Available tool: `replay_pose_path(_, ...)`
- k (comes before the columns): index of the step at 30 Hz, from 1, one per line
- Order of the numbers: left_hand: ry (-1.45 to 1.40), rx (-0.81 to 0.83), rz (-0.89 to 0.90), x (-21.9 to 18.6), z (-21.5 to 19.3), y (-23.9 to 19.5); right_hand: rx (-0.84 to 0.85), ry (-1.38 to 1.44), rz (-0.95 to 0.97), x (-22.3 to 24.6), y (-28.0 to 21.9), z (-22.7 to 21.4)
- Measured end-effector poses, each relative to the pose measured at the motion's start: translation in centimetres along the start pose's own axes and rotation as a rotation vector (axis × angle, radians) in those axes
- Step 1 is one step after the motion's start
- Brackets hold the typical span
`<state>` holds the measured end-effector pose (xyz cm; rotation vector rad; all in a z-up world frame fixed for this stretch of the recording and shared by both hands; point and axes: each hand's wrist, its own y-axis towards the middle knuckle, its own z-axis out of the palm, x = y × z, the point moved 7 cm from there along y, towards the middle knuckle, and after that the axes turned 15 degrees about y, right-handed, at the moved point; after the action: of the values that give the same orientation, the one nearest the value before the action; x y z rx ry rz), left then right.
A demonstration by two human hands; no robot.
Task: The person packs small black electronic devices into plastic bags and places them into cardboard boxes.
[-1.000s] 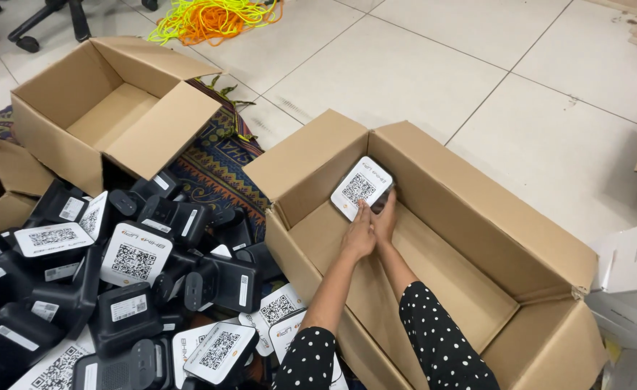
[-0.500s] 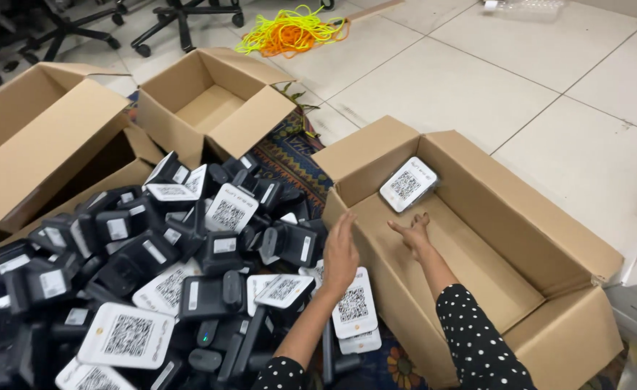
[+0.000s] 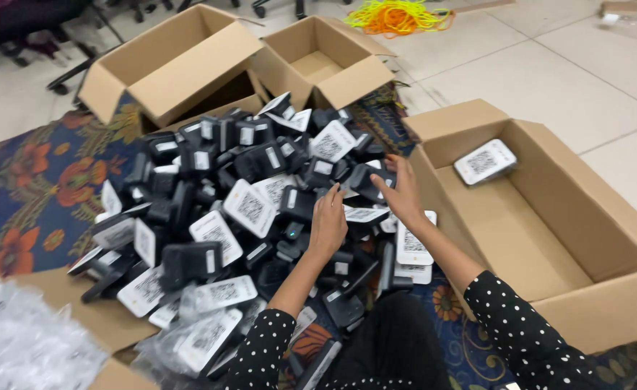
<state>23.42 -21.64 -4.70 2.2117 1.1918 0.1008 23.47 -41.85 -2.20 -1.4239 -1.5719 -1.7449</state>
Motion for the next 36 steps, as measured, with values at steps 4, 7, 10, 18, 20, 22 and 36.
replay_pose_path(4,0.15,-0.038,-0.111,6.4,-8.4,-3.8,0.291,0.003,-0.094,8.5,-4.0,10.7)
replay_pose_path(7,0.187,-0.152,-0.258,12.4,-15.0,-8.3,0.513,0.093,-0.126,13.0,-7.7,19.1)
replay_pose_path(10,0.161,-0.303,-0.45,18.4,-21.7,-14.8,0.723,0.181,-0.208,18.0,-12.3,27.0)
replay_pose_path(18,0.464,-0.407,-0.736,30.2,-32.0,-32.5,1.011,0.343,-0.189,22.0,-25.7,44.3)
replay_pose_path(20,0.58,-0.3,-0.8,31.2,-33.2,-34.8,1.052,0.357,-0.217,22.5,-28.6,47.0)
replay_pose_path(22,0.689,-0.191,-0.863,31.4,-34.3,-36.1,1.093,0.366,-0.245,23.3,-30.7,48.9)
replay_pose_path(36,0.685,0.019,-0.997,36.3,-31.4,-36.9,1.171,0.159,-0.154,21.3,-28.3,44.3)
